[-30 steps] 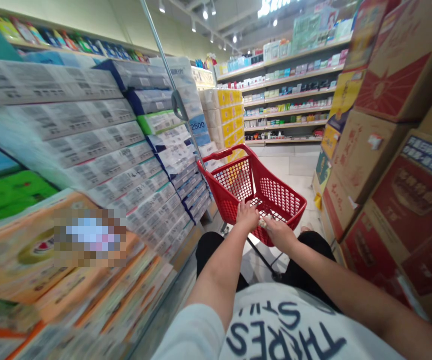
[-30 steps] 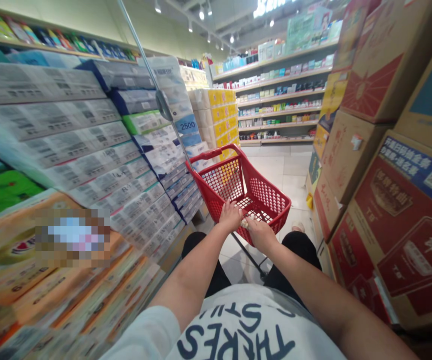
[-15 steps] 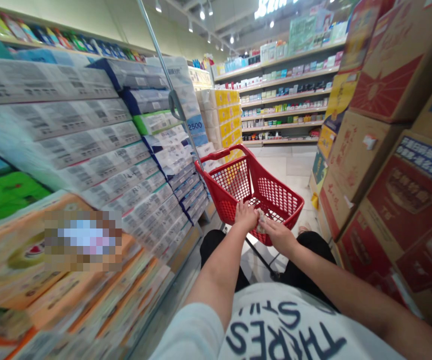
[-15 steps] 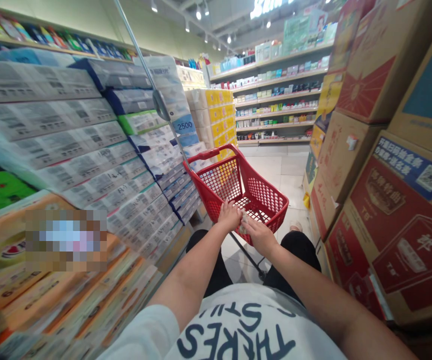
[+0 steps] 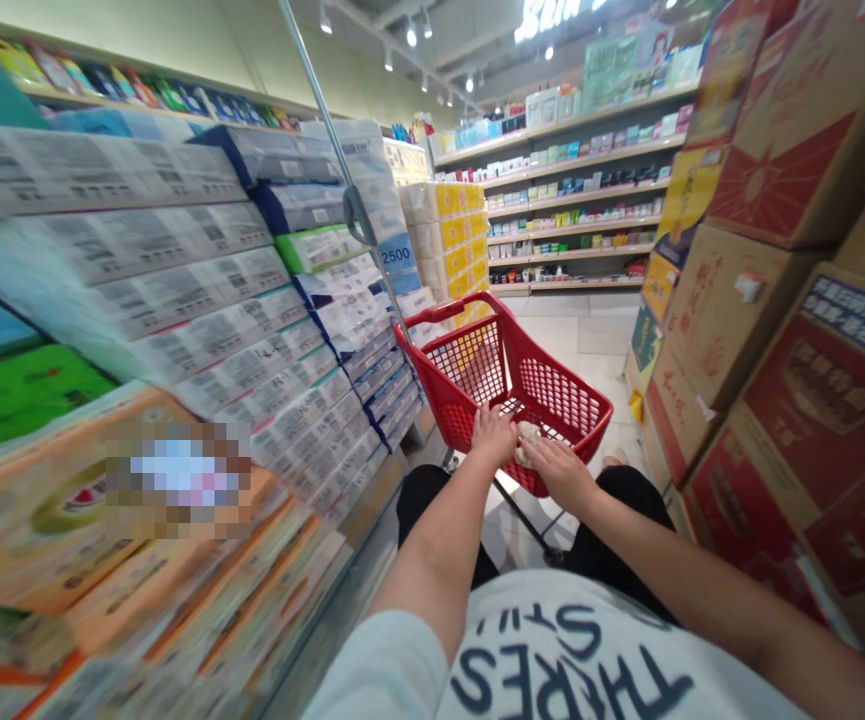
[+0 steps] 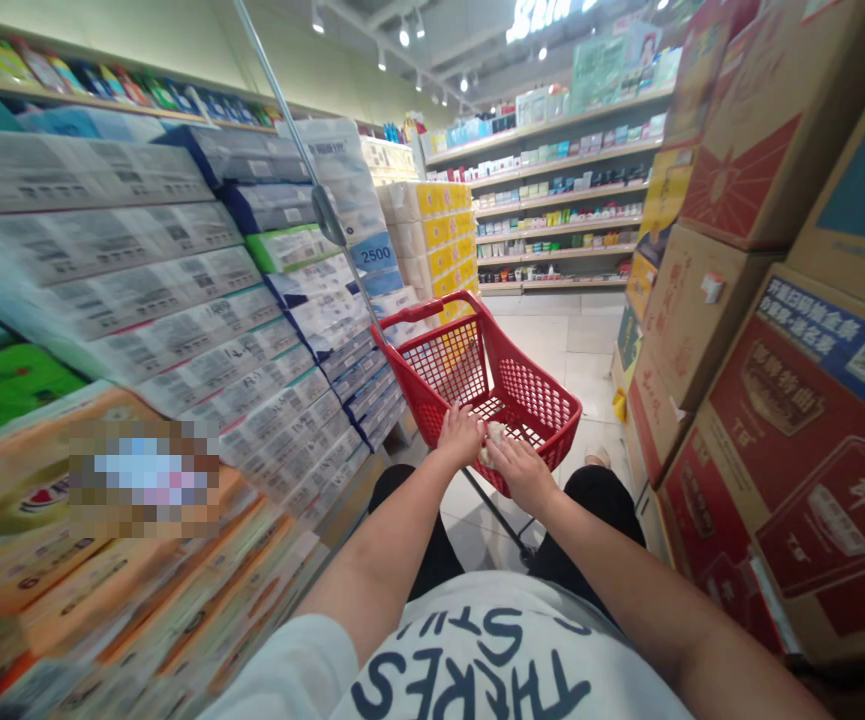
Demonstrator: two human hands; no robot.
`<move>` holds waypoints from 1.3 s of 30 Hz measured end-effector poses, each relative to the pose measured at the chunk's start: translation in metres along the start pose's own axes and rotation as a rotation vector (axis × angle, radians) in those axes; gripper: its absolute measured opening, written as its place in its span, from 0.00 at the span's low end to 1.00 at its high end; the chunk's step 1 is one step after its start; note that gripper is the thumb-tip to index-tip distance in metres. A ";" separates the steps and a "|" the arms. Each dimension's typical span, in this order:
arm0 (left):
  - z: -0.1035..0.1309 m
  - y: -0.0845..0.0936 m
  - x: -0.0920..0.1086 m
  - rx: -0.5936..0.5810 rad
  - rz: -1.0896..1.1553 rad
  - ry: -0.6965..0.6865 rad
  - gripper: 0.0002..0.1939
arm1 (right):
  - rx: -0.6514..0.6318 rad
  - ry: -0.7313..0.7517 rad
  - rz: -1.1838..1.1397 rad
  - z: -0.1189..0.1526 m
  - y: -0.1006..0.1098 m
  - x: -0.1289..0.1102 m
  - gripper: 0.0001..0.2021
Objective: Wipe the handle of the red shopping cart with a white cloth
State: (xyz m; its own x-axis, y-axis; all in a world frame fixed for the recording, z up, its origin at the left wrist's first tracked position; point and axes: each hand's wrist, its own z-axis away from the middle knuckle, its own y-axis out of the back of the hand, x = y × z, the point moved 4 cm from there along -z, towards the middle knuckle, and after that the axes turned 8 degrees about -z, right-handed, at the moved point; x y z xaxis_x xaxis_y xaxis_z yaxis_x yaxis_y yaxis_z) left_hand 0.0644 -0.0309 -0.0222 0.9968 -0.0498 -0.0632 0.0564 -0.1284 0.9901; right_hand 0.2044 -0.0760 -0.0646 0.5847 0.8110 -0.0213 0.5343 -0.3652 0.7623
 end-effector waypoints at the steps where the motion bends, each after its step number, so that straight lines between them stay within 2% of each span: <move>1: -0.001 0.000 0.000 -0.004 -0.003 0.002 0.24 | 0.019 0.036 -0.009 0.003 0.000 0.000 0.23; 3: -0.002 0.001 0.002 -0.005 -0.010 -0.006 0.24 | 0.029 0.031 -0.035 0.005 0.002 0.000 0.24; 5: -0.003 0.002 0.003 -0.002 -0.013 -0.011 0.24 | 0.000 -0.079 -0.063 0.001 0.005 0.003 0.23; 9: -0.004 0.002 0.004 -0.008 0.003 0.002 0.24 | -0.139 -0.342 -0.084 -0.015 0.011 0.007 0.15; 12: -0.003 0.002 0.005 0.000 0.014 -0.001 0.24 | -0.202 -0.453 -0.043 -0.023 0.013 0.008 0.14; 15: -0.003 0.001 0.004 0.003 0.008 0.003 0.24 | -0.190 -0.394 0.012 -0.022 0.008 0.007 0.13; 17: -0.002 0.001 0.004 0.004 0.004 -0.002 0.24 | -0.145 -0.285 0.040 -0.017 0.004 0.005 0.13; 21: 0.000 0.000 0.002 0.015 -0.001 -0.009 0.24 | -0.003 -0.055 0.047 -0.001 0.001 0.003 0.19; 23: 0.001 0.001 0.002 0.019 -0.002 -0.015 0.24 | 0.030 0.008 0.028 0.003 0.002 0.002 0.21; 25: 0.001 0.001 0.002 0.019 0.001 -0.013 0.24 | 0.014 -0.031 0.004 0.002 0.003 0.002 0.21; 29: 0.000 0.001 0.003 0.020 0.013 0.016 0.23 | -0.115 -0.305 -0.022 -0.012 0.007 0.005 0.14; 32: 0.000 0.001 0.003 0.015 0.014 0.006 0.23 | -0.175 -0.434 -0.020 -0.021 0.011 0.006 0.15; 35: 0.001 0.002 0.003 0.005 0.012 0.000 0.24 | -0.172 -0.370 0.009 -0.020 0.010 0.006 0.13; 37: 0.002 0.003 0.004 0.010 0.012 -0.003 0.24 | -0.138 -0.250 0.040 -0.014 0.007 0.005 0.12; 39: 0.003 0.004 0.005 0.020 0.010 -0.006 0.24 | -0.075 -0.124 0.069 -0.006 0.006 0.004 0.17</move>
State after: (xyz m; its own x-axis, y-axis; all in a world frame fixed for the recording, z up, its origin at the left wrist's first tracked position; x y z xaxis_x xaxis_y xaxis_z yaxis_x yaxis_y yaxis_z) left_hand 0.0690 -0.0347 -0.0190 0.9969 -0.0569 -0.0537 0.0448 -0.1471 0.9881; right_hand 0.2057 -0.0724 -0.0560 0.6917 0.7209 -0.0433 0.4462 -0.3794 0.8105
